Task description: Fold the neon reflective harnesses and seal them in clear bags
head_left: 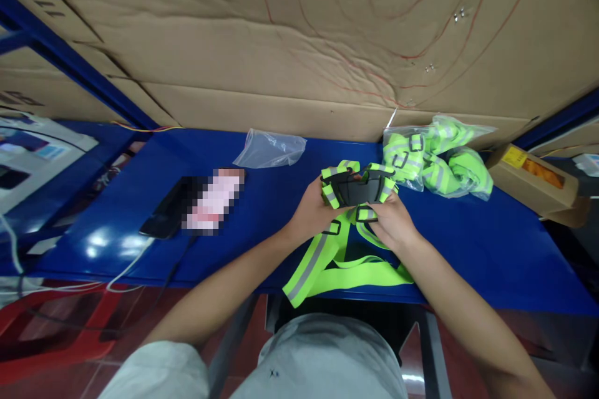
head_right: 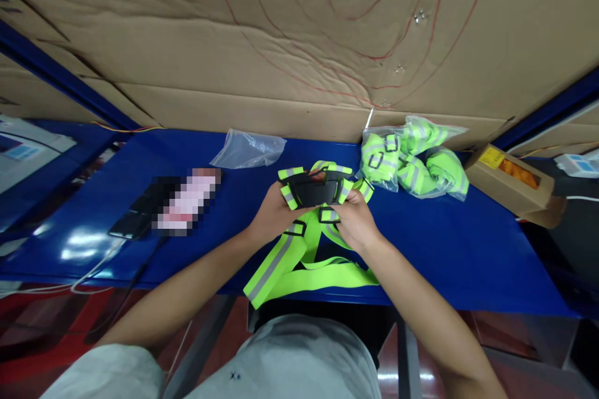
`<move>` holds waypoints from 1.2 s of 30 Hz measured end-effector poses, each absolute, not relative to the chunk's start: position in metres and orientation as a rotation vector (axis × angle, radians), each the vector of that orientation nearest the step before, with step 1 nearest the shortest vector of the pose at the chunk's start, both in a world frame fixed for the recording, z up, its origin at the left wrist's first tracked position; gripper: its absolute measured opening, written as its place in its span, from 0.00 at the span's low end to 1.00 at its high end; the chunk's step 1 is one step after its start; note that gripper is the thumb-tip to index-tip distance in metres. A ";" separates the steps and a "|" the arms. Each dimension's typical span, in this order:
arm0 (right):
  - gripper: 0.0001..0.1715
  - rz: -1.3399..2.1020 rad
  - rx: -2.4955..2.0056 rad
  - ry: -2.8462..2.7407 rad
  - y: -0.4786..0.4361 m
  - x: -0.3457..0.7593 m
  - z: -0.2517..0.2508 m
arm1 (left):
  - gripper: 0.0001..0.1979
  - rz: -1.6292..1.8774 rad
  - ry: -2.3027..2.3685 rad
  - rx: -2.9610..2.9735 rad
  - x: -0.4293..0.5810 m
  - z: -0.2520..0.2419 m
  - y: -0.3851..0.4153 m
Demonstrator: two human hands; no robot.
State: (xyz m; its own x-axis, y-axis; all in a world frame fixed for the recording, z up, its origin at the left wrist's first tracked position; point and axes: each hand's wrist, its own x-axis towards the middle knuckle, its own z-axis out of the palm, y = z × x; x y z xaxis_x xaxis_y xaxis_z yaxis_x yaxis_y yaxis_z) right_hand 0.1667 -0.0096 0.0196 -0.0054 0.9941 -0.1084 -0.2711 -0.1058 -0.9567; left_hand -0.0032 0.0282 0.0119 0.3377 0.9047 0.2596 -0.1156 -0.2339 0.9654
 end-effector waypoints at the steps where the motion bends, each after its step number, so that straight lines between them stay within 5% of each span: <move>1: 0.23 1.398 -1.093 -0.939 -0.010 0.165 0.019 | 0.31 1.127 0.756 1.455 -0.003 0.013 0.028; 11: 0.28 1.332 -1.162 -1.027 -0.001 0.155 0.015 | 0.37 1.096 0.729 1.225 0.002 0.011 0.026; 16: 0.42 1.378 -1.014 -1.504 0.007 0.174 0.050 | 0.35 1.171 0.790 1.165 -0.003 0.011 0.034; 27: 0.17 0.831 -0.989 -1.784 0.025 0.169 0.098 | 0.30 0.822 0.571 0.804 -0.017 0.033 0.033; 36: 0.16 0.142 -0.946 -1.871 0.017 0.171 0.098 | 0.23 0.560 0.172 0.812 -0.025 0.044 0.024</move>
State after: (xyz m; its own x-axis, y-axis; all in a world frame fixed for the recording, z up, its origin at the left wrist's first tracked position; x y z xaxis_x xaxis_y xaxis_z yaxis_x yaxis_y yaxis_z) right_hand 0.1711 0.0171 0.0985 -0.2005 0.6620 0.7222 0.5457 0.6877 -0.4788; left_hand -0.0246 0.0245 0.0438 0.8424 0.5350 0.0647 -0.4068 0.5526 0.7275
